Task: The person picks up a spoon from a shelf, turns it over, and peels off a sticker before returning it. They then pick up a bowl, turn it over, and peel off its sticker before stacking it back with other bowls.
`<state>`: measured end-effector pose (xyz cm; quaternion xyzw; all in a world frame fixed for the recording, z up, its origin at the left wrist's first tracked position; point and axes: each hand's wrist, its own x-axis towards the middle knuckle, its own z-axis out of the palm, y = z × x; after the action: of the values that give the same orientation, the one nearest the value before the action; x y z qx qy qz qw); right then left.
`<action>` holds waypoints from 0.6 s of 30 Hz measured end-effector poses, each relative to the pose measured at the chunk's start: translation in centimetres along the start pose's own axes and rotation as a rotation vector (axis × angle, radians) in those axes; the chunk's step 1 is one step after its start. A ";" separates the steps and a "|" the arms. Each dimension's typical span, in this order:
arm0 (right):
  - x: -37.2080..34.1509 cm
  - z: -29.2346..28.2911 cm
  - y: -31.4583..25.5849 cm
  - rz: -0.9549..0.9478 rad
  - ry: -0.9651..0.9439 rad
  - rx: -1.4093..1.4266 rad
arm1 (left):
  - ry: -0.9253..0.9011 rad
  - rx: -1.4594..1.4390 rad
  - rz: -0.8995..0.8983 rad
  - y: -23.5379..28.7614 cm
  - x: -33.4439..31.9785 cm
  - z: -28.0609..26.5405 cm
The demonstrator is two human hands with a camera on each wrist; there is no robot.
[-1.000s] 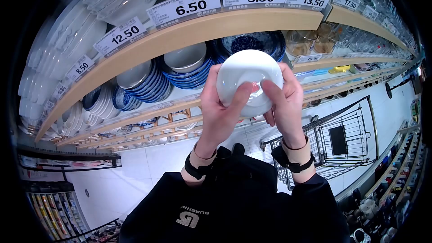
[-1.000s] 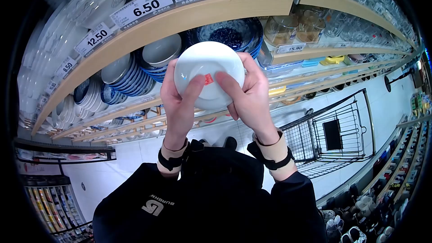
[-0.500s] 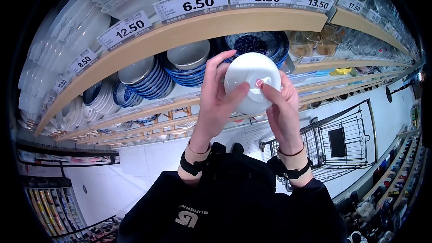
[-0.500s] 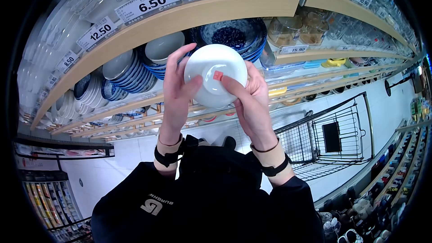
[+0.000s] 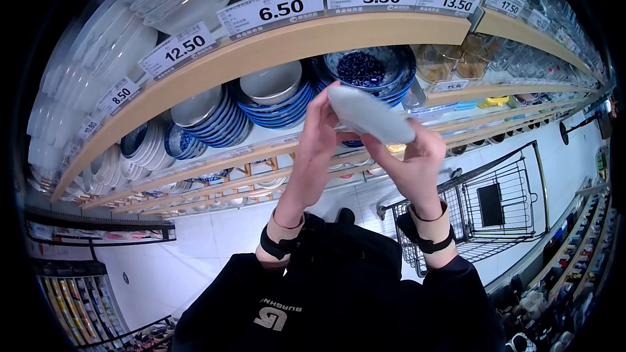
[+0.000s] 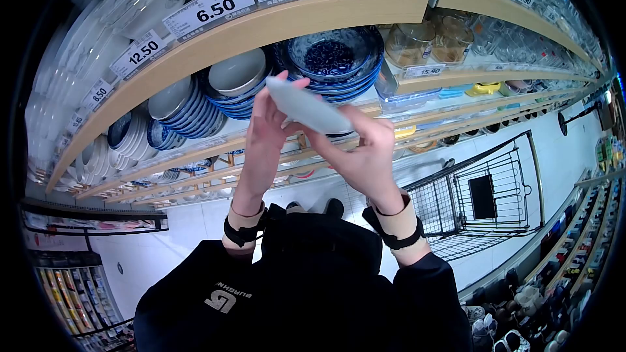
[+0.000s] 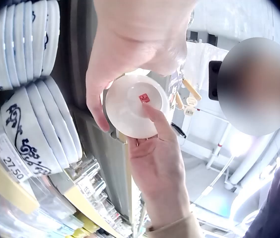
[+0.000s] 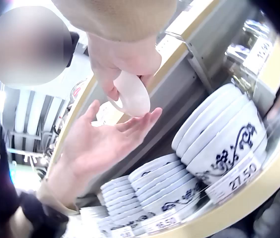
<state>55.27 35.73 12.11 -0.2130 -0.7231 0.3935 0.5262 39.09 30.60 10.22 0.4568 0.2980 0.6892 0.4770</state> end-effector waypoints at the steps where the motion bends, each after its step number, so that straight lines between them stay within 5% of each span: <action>1: 0.4 -0.2 0.0 -0.190 -0.059 -0.223 | -0.017 -0.056 -0.035 -0.2 -0.1 0.2; 5: 1.5 0.1 -0.3 -0.563 -0.180 -0.475 | -0.059 -0.137 -0.098 0.3 -0.3 1.1; 12: 1.3 0.0 -1.0 -0.524 -0.192 -0.582 | 0.093 -0.173 -0.116 1.4 -0.4 2.8; 18: 0.9 0.0 -0.1 -0.397 0.021 -0.372 | 0.150 -0.363 -0.154 1.7 -0.5 2.0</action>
<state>54.97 36.27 12.74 -0.1642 -0.8051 0.1407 0.5523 40.30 29.52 12.29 0.2869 0.2377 0.7250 0.5793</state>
